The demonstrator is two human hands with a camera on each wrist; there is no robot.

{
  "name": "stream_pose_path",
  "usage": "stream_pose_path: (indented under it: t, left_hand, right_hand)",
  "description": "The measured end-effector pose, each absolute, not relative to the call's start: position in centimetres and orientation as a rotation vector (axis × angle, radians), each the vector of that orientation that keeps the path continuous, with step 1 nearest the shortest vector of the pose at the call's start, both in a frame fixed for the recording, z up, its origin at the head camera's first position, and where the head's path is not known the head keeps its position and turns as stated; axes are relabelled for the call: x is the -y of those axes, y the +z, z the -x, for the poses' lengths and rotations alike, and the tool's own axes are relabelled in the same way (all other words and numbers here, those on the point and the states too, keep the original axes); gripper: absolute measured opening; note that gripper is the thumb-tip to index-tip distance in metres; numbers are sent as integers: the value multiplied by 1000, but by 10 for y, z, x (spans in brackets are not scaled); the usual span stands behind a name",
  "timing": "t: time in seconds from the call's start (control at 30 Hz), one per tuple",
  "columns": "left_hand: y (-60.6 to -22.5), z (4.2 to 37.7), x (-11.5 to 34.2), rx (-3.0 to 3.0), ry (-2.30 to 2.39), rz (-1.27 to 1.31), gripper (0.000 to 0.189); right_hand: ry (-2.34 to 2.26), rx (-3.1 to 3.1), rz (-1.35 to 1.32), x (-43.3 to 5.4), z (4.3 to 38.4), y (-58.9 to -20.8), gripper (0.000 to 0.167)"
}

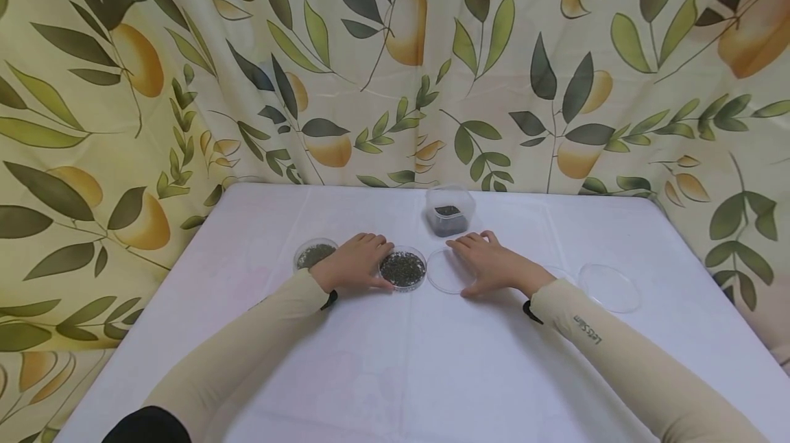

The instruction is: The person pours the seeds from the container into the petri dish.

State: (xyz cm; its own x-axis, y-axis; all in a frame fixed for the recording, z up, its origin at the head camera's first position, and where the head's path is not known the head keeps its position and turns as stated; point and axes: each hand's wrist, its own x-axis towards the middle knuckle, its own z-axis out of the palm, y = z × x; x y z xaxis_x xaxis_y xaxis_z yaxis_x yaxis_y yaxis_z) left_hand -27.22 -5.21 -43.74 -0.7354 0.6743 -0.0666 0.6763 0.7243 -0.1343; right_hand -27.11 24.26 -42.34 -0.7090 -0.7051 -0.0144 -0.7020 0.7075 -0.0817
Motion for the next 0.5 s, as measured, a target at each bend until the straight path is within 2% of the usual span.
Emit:
stream_pose_path:
  t: [0.17,0.5]
  left_hand:
    - [-440,274,53,-2904,-234,-1141,82]
    - [-441,275,51,-2907,-259,-1150,83]
  right_hand:
    - [-153,-2876,1167,-243,272,-423,94]
    - [-281,-2906,1200,-239,270,-412,86]
